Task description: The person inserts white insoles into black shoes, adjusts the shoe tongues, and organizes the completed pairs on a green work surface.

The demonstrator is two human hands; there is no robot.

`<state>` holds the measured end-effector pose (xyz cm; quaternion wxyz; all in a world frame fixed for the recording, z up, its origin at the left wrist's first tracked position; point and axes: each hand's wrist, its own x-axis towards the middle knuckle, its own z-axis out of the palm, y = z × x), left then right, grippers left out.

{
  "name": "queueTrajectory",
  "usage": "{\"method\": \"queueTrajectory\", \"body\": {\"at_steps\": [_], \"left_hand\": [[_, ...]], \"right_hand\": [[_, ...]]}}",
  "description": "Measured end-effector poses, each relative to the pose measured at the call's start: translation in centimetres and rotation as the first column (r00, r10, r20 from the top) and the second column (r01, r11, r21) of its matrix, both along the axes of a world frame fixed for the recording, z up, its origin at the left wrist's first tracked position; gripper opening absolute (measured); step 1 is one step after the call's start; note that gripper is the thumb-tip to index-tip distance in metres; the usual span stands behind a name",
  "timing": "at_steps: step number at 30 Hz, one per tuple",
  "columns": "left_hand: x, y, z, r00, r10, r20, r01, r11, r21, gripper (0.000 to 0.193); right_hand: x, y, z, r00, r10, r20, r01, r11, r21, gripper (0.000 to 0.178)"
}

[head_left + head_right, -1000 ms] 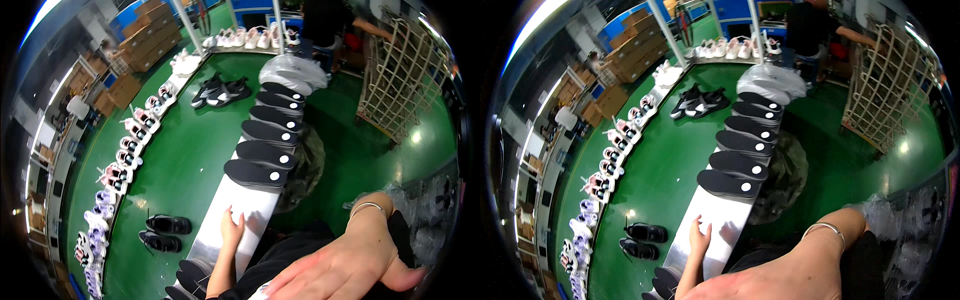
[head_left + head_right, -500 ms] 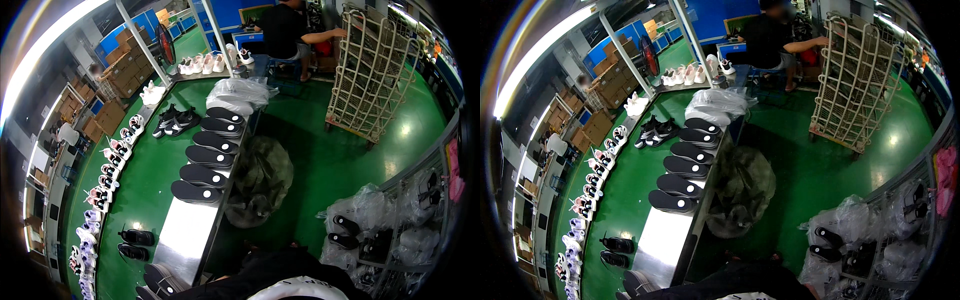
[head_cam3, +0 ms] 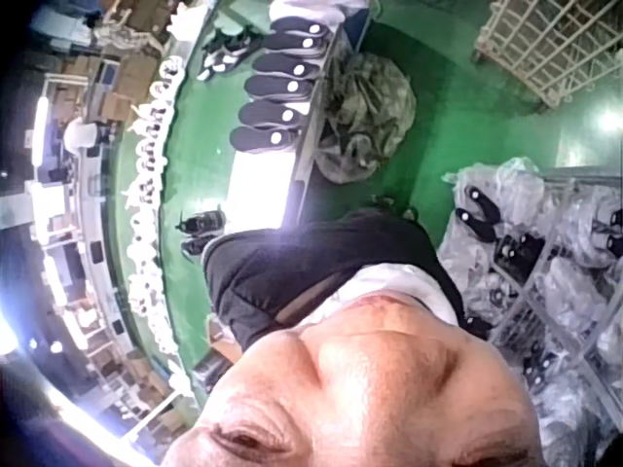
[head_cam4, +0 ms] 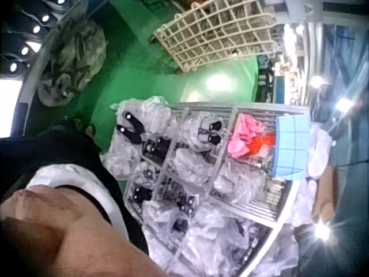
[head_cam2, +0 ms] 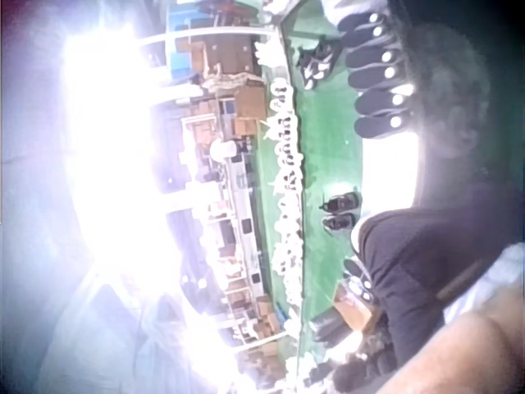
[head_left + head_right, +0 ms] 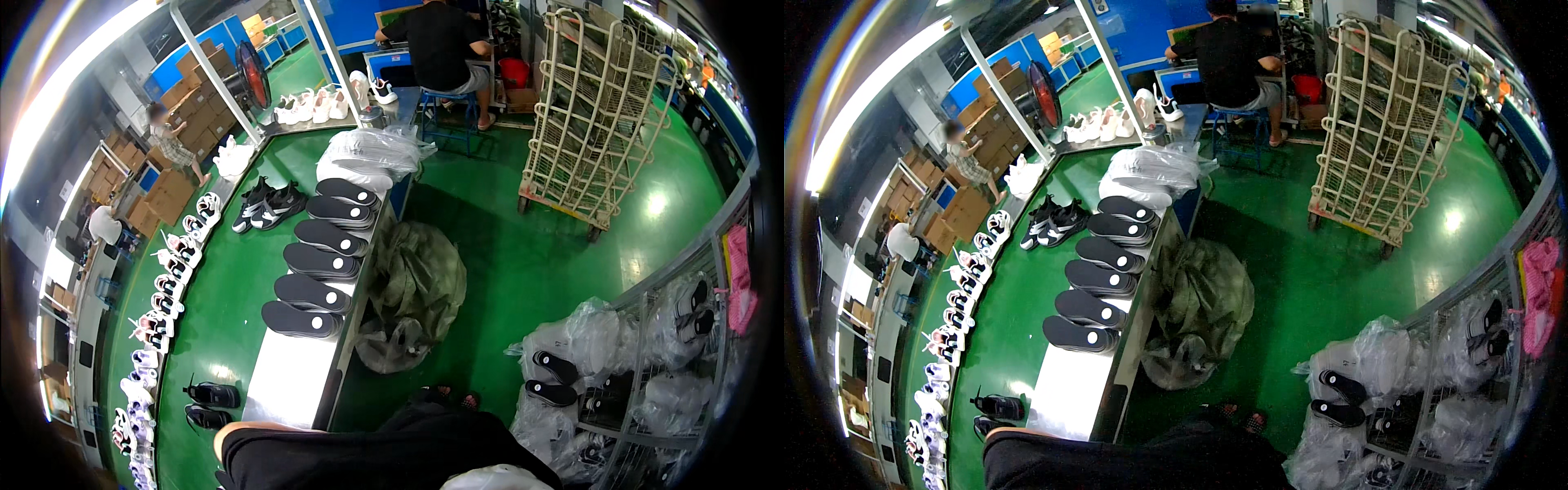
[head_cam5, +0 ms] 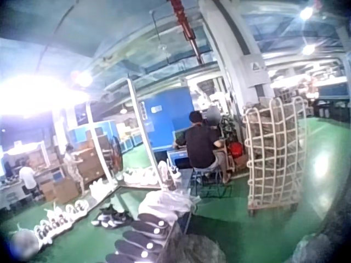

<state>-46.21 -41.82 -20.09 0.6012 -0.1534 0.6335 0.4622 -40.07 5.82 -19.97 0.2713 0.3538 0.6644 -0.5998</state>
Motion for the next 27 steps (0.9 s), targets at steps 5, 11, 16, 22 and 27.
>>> {"method": "queueTrajectory", "body": {"at_steps": [5,11,16,22,27], "left_hand": [[-3.6,-1.6,2.5,0.994,-0.095,0.061,0.074,0.957,0.282,0.018],[-8.3,1.8,1.5,0.875,0.052,0.482,-0.222,0.927,0.302,0.022],[-10.7,7.2,2.5,0.952,-0.108,0.287,-0.077,0.822,0.564,0.027],[-12.0,9.5,4.7,0.666,-0.725,-0.177,0.716,0.553,0.427,0.026],[-12.1,12.1,5.7,0.464,-0.829,-0.312,0.878,0.385,0.285,0.021]], "right_hand": [[-1.9,-2.9,1.4,0.999,-0.005,-0.052,0.005,1.000,0.014,0.016],[-2.7,-5.6,2.4,0.997,-0.031,-0.073,0.035,0.998,0.045,0.018],[-2.9,-7.8,3.8,0.993,-0.038,-0.116,0.046,0.996,0.071,0.019],[-3.5,-9.6,9.9,0.910,-0.035,-0.414,0.095,0.987,0.127,0.021],[-0.8,-9.5,22.5,0.460,0.024,-0.888,0.133,0.987,0.096,0.023]]}}
